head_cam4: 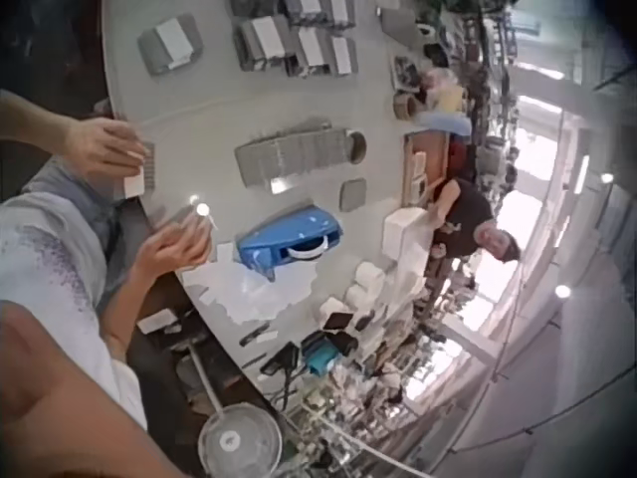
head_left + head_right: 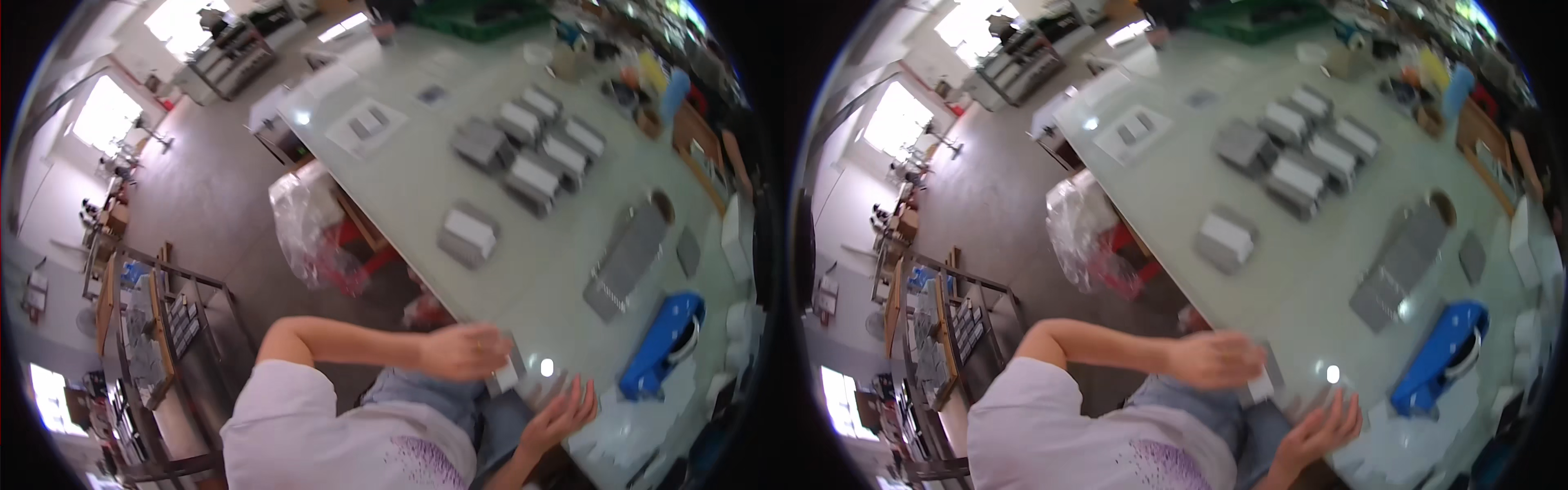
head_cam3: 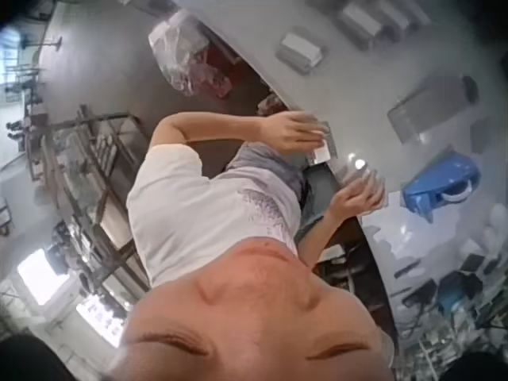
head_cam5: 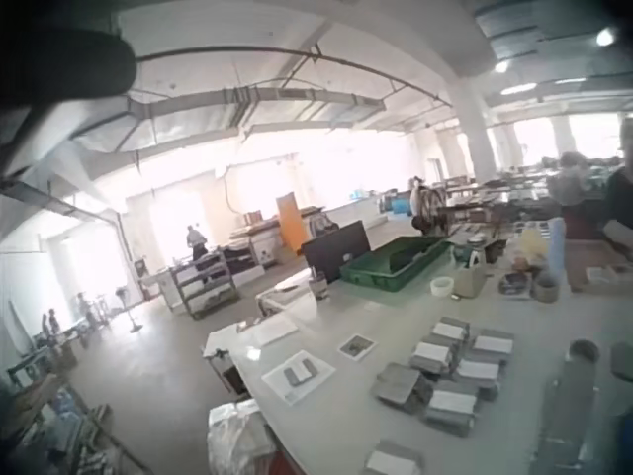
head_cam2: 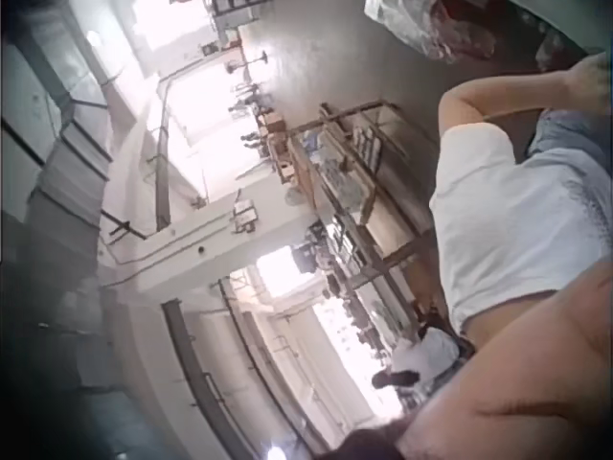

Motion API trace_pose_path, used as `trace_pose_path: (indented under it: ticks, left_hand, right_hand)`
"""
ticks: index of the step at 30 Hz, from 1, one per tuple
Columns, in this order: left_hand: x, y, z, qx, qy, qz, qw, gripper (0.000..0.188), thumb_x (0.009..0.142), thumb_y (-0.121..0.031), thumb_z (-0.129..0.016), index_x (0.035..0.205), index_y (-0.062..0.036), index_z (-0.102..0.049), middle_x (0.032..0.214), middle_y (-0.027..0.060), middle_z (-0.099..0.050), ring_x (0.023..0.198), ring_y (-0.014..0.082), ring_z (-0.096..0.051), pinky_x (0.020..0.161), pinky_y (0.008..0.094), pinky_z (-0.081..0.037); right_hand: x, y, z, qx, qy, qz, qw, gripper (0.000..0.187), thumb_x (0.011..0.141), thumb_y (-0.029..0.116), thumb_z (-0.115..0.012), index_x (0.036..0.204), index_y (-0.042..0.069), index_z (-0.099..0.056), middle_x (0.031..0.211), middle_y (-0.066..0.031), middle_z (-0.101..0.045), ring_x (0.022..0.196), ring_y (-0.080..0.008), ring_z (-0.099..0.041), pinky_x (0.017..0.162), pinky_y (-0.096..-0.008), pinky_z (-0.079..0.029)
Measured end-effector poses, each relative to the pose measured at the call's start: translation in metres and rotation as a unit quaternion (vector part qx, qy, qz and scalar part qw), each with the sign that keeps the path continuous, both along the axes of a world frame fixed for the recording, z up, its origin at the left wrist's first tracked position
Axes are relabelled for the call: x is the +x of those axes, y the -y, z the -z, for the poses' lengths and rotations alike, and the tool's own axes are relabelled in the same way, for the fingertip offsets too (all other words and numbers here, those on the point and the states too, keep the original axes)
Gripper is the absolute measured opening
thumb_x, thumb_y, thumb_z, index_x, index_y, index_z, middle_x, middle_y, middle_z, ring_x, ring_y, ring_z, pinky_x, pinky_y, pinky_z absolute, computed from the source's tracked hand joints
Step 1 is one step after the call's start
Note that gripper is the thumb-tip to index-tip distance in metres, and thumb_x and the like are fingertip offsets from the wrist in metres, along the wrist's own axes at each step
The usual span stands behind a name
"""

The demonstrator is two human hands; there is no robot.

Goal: Applying white adhesive labels or insulators to grey metal transformer core stacks at a factory workbench.

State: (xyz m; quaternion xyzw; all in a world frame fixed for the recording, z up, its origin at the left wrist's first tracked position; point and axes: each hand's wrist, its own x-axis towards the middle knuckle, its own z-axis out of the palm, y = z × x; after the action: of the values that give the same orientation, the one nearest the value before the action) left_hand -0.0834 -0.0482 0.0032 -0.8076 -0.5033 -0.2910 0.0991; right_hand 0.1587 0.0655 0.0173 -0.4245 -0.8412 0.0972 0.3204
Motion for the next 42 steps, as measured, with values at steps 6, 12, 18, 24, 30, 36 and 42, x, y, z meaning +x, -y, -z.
trace_pose_path:
  ticks: [6, 12, 18, 24, 30, 36, 42]
  left_hand:
    - [-0.142, -0.007, -0.047, 0.038, -0.163, -0.249, 0.954, 0.042, 0.075, -0.008, -0.067, 0.117, -0.0093, -0.065, 0.121, 0.0035, -0.064, 0.116, 0.0217, -0.058, 0.095, 0.0407, -0.048]
    - [-0.161, -0.029, -0.035, -0.024, -0.154, -0.206, 0.966, 0.046, 0.077, -0.006, -0.066, 0.123, -0.0046, -0.061, 0.124, 0.0052, -0.063, 0.12, 0.0245, -0.056, 0.097, 0.0422, -0.047]
    - [-0.145, 0.014, -0.048, -0.137, -0.132, -0.189, 0.963, 0.063, 0.081, -0.015, -0.062, 0.139, 0.0018, -0.046, 0.144, 0.0169, -0.047, 0.134, 0.0346, -0.043, 0.106, 0.0498, -0.037]
    - [-0.027, -0.02, -0.025, -0.121, 0.071, -0.055, 0.989, 0.057, 0.075, -0.014, -0.066, 0.131, -0.0045, -0.057, 0.137, 0.0147, -0.053, 0.131, 0.0355, -0.046, 0.104, 0.0522, -0.037]
    - [0.07, -0.064, -0.013, -0.097, 0.121, -0.071, 0.985, 0.047, 0.077, -0.015, -0.071, 0.123, -0.0096, -0.063, 0.131, 0.0085, -0.057, 0.124, 0.0285, -0.052, 0.1, 0.0449, -0.043]
    - [0.07, -0.067, -0.004, -0.06, 0.134, -0.096, 0.985, 0.037, 0.076, -0.013, -0.072, 0.113, -0.0095, -0.068, 0.123, 0.0052, -0.061, 0.12, 0.0238, -0.055, 0.094, 0.0396, -0.048]
    - [0.072, -0.068, -0.005, -0.053, 0.136, -0.089, 0.985, 0.034, 0.075, -0.013, -0.073, 0.108, -0.0096, -0.069, 0.12, 0.0035, -0.063, 0.118, 0.022, -0.056, 0.093, 0.0381, -0.048]
  right_hand:
    - [-0.01, 0.002, 0.001, -0.013, -0.002, 0.006, 1.0, 0.038, 0.099, 0.026, -0.044, 0.124, 0.003, -0.061, 0.135, -0.0183, -0.051, 0.124, -0.0381, -0.04, 0.104, -0.0495, -0.033]
    - [0.001, 0.01, -0.002, -0.028, -0.004, 0.046, 0.999, 0.034, 0.098, 0.019, -0.044, 0.121, 0.001, -0.063, 0.134, -0.0164, -0.053, 0.125, -0.0366, -0.04, 0.107, -0.0472, -0.031]
    - [-0.011, -0.001, -0.013, -0.052, -0.03, -0.018, 0.998, 0.034, 0.088, 0.014, -0.059, 0.119, 0.003, -0.064, 0.128, -0.0164, -0.056, 0.118, -0.0382, -0.047, 0.101, -0.0463, -0.038]
    - [-0.029, -0.04, -0.024, -0.083, 0.021, -0.07, 0.994, 0.041, 0.084, 0.012, -0.065, 0.123, 0.003, -0.061, 0.111, -0.0142, -0.059, 0.1, -0.0339, -0.054, 0.084, -0.0422, -0.047]
    - [-0.05, -0.094, -0.035, -0.042, 0.081, -0.089, 0.992, 0.047, 0.085, 0.019, -0.067, 0.129, 0.005, -0.057, 0.117, -0.014, -0.057, 0.108, -0.0338, -0.053, 0.089, -0.0428, -0.045]
    - [-0.077, -0.156, -0.033, 0.064, 0.156, -0.1, 0.981, 0.057, 0.09, 0.037, -0.063, 0.138, 0.009, -0.052, 0.148, -0.0162, -0.041, 0.139, -0.0365, -0.032, 0.109, -0.0508, -0.029]
    - [-0.084, -0.17, -0.024, 0.056, 0.21, -0.099, 0.971, 0.061, 0.093, 0.047, -0.057, 0.142, 0.011, -0.049, 0.154, -0.0167, -0.032, 0.144, -0.0381, -0.022, 0.112, -0.0564, -0.021]
